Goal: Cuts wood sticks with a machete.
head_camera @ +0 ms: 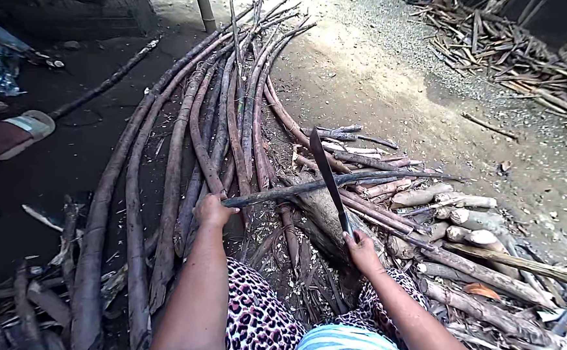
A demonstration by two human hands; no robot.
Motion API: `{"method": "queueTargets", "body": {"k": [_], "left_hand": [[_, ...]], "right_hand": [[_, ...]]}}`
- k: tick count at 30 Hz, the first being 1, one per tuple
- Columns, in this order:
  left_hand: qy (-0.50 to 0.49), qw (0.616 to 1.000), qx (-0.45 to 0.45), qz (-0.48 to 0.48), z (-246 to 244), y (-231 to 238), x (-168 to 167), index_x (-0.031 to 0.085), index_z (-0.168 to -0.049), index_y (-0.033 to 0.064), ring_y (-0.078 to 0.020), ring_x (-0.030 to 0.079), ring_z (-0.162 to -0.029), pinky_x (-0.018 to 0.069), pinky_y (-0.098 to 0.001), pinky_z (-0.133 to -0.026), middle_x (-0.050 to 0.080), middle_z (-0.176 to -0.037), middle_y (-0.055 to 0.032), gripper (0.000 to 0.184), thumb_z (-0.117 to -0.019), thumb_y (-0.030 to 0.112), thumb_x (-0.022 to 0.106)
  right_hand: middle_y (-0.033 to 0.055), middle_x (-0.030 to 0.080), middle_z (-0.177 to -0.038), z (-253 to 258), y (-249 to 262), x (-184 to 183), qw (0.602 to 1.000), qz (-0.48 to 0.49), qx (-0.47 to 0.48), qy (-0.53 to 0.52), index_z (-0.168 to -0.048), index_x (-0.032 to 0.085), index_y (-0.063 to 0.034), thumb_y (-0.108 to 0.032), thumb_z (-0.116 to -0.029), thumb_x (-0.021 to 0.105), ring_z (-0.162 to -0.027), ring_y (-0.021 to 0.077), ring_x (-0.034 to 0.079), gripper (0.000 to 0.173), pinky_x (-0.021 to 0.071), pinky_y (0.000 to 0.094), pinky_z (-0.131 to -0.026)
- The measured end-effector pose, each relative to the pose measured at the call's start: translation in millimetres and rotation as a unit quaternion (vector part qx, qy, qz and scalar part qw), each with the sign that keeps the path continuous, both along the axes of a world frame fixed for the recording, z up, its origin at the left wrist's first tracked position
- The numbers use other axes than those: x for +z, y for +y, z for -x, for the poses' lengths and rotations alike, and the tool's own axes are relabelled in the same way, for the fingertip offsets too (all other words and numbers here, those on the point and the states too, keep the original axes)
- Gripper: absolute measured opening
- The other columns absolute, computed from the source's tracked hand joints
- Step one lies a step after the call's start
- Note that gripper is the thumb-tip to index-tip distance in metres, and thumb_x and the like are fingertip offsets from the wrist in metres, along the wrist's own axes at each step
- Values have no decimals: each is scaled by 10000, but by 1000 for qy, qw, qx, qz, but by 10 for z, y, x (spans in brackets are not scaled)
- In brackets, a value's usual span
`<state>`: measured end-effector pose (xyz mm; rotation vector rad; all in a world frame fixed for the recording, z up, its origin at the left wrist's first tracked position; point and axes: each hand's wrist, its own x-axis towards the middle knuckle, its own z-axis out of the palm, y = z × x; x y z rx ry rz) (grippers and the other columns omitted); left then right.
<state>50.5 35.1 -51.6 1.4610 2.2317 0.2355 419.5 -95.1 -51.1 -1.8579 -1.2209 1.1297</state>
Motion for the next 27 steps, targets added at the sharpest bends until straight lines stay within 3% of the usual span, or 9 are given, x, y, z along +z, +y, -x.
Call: {"method": "queueTargets", "body": {"k": [4,9,11,13,15,16,18,22,27], "left_hand": [[-20,995,59,-76,8,74,-87,719,-1270,118,-499,435,-1394,303,-695,-1149,578,-1407,-269,519,-811,272,907],[-25,995,57,-76,55,171,-154,710,-1276,93,-481,460,-1385,290,-646,-1183,599,-1387,-266,549,-795,259,917],[-24,996,57,-69,57,173,-148,706,-1287,98,-473,455,-1395,280,-638,-1191,608,-1382,-259,558,-797,264,916],[-25,996,56,-68,61,165,-152,711,-1277,105,-466,465,-1390,275,-639,-1195,624,-1368,-249,549,-792,258,920],[-29,996,52,-71,63,171,-138,714,-1274,103,-474,466,-1391,260,-649,-1196,623,-1368,-257,538,-798,248,918],[-29,996,46,-67,68,158,-156,713,-1274,100,-486,457,-1394,260,-662,-1186,613,-1377,-268,541,-796,246,920],[-17,999,8,-32,82,130,-198,715,-1263,96,-517,403,-1416,283,-700,-1160,548,-1440,-290,552,-781,257,929],[1,1000,-27,-5,107,81,-181,710,-1286,86,-513,424,-1402,313,-670,-1154,534,-1454,-300,536,-833,308,893],[-130,984,23,-118,162,70,-268,529,-1404,-85,-505,478,-1372,353,-637,-1156,517,-1421,-374,758,-923,446,777]], "right_hand": [[-16,594,-674,52,183,883,966,-254,30,40,-1078,629,35,-187,-1041,525,-518,54,563,248,535,261,-515],[-71,588,-726,164,683,2037,784,-616,59,48,-1139,511,-79,-228,-1111,433,-550,54,572,170,553,289,-488],[-73,559,-695,259,933,2119,726,-686,13,40,-1116,471,-81,-231,-1120,389,-514,60,556,171,548,304,-453],[-21,543,-653,287,884,1543,786,-617,-22,-38,-1082,490,-21,-286,-1121,359,-486,103,549,299,541,341,-445],[128,606,-701,252,524,440,917,-359,-2,-175,-1159,519,117,-230,-1064,409,-582,237,635,375,577,424,-586],[222,682,-874,236,311,-1,961,-161,36,-222,-1258,528,130,-246,-1080,448,-786,325,708,423,588,477,-775],[265,663,-1227,205,132,-528,952,165,103,-237,-1437,443,49,-335,-1113,414,-1155,377,675,504,517,520,-1021],[266,639,-1276,152,180,-272,935,254,131,-210,-1402,492,30,-354,-1110,425,-1213,384,641,487,498,549,-1029],[242,644,-1164,-46,329,245,957,218,136,-134,-1334,547,14,-335,-1097,483,-1037,358,662,427,518,541,-921]]}}
